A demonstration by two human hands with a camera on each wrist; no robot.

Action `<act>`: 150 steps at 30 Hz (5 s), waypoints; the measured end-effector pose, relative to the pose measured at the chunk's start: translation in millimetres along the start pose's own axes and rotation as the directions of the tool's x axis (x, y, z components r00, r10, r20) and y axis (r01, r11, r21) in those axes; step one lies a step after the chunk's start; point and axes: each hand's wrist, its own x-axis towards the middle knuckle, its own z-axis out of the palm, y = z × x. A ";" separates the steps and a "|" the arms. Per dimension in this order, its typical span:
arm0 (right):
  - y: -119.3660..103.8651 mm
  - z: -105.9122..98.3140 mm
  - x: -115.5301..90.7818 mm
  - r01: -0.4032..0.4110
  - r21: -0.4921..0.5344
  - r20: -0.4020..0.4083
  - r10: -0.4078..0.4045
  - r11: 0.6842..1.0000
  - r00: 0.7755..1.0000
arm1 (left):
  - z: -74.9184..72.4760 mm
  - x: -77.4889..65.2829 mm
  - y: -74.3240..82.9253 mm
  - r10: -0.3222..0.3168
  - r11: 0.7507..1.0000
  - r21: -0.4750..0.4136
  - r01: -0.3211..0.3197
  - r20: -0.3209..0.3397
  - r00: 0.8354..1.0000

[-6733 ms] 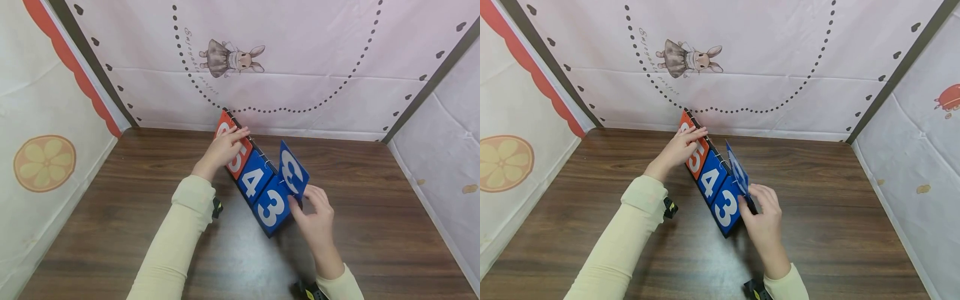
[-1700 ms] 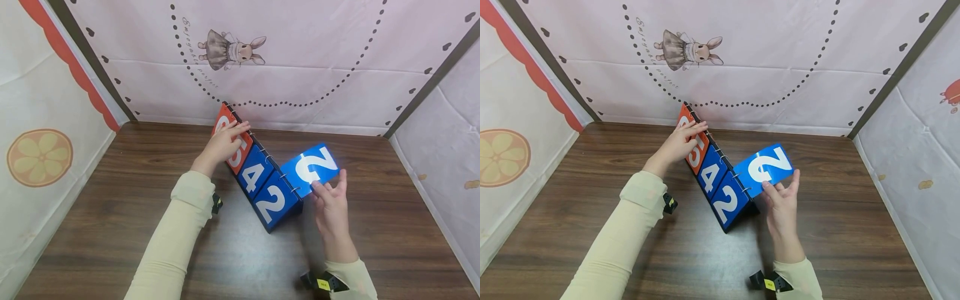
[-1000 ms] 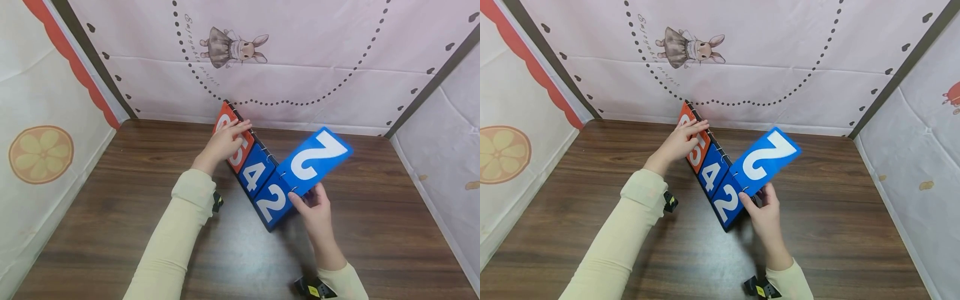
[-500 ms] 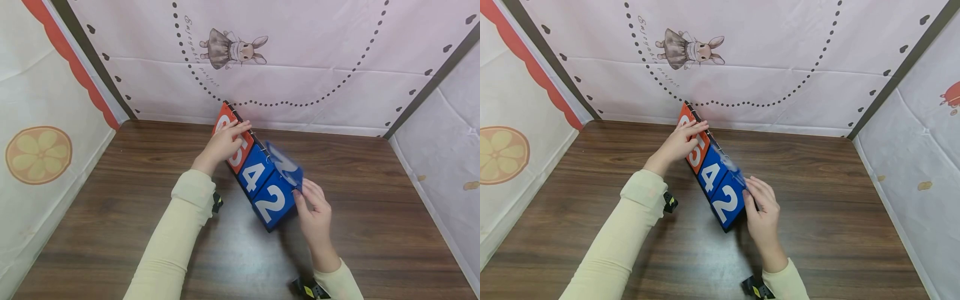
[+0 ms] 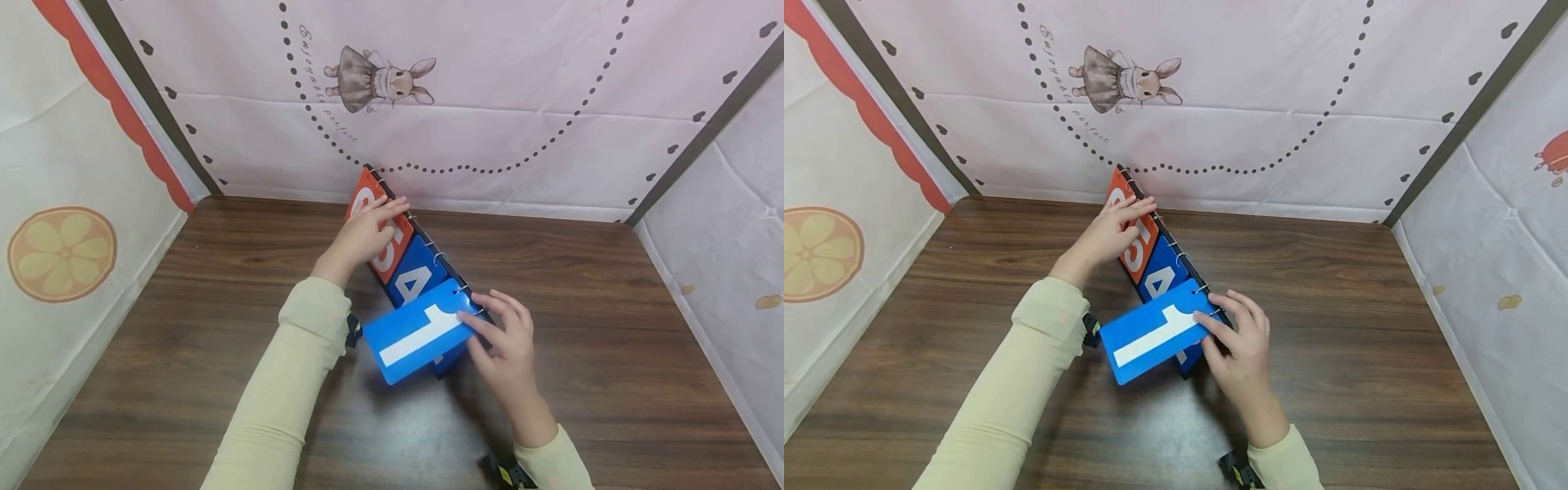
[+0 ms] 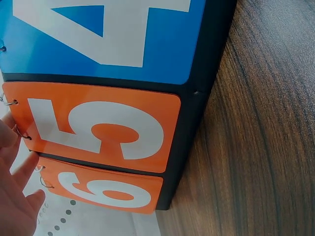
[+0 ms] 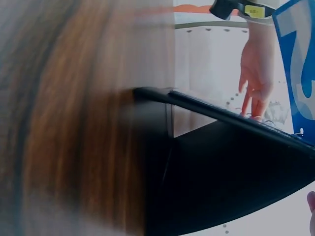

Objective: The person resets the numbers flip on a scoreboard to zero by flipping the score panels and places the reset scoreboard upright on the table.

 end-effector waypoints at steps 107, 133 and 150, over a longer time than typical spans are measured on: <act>-9.0 -0.7 3.6 -0.513 0.409 -0.168 0.614 0.755 0.771 | -0.5 -0.3 0.0 0.000 1.000 -0.002 0.000 -0.003 1.000; -2.3 -8.6 20.0 -0.676 0.438 -0.038 0.764 0.593 0.644 | -0.5 -0.7 -0.4 0.003 1.000 0.011 -0.003 0.003 1.000; -18.3 -1.5 18.7 -0.321 0.213 -0.273 0.372 0.923 0.887 | 0.8 0.9 -3.0 0.004 1.000 0.002 -0.004 -0.004 1.000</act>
